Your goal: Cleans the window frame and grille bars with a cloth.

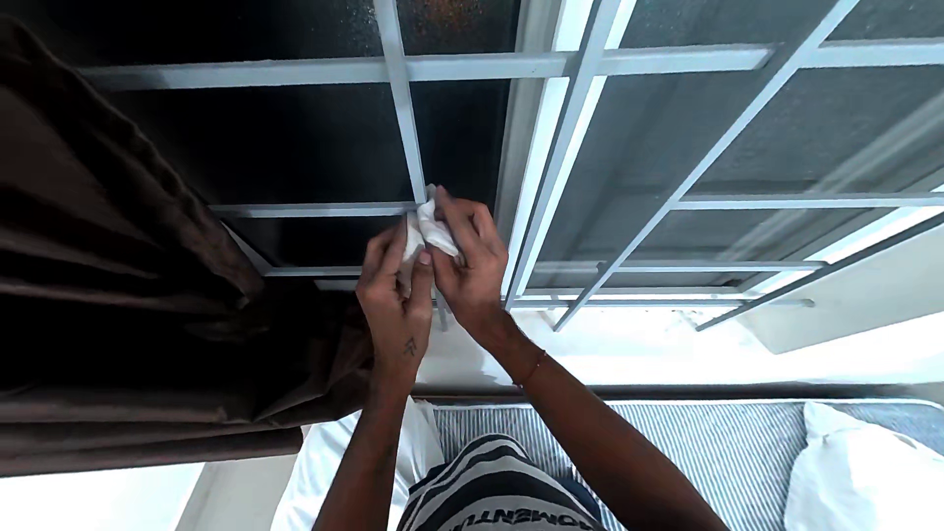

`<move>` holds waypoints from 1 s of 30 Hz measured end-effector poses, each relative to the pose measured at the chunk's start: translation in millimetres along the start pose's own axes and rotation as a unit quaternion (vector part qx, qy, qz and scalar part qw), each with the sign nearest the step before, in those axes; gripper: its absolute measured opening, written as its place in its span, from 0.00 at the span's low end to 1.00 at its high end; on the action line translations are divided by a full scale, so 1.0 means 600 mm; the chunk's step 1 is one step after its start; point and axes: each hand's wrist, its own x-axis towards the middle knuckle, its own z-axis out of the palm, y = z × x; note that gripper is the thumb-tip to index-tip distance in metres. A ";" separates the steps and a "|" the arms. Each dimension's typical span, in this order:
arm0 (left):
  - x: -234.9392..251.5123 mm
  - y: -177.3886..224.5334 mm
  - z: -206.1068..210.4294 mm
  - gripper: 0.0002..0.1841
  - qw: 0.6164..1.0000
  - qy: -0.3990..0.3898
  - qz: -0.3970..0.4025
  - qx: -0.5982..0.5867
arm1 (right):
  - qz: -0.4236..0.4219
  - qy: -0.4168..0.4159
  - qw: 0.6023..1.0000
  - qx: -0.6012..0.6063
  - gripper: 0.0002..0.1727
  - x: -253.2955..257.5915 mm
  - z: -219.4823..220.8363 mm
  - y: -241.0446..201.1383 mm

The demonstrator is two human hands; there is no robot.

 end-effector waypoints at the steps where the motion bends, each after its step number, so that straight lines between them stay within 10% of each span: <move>1: -0.010 -0.010 0.005 0.26 0.999 -0.004 0.009 0.033 | 0.007 -0.011 1.000 -0.002 0.22 -0.011 -0.003 0.005; 7: -0.049 -0.074 0.037 0.22 0.995 -0.050 -0.030 0.081 | 0.096 -0.127 0.986 -0.054 0.26 -0.118 -0.022 0.051; 15: 0.019 -0.015 0.031 0.19 0.988 0.041 -0.067 -0.133 | 0.049 -0.036 0.998 0.017 0.20 -0.016 -0.004 -0.025; 22: -0.048 -0.083 0.055 0.17 0.996 0.000 -0.093 -0.003 | 0.041 -0.077 0.996 -0.033 0.24 -0.077 -0.004 -0.007; 30: -0.037 -0.074 0.047 0.20 0.992 -0.013 -0.070 0.101 | 0.224 -0.096 0.969 -0.030 0.17 -0.133 -0.003 0.081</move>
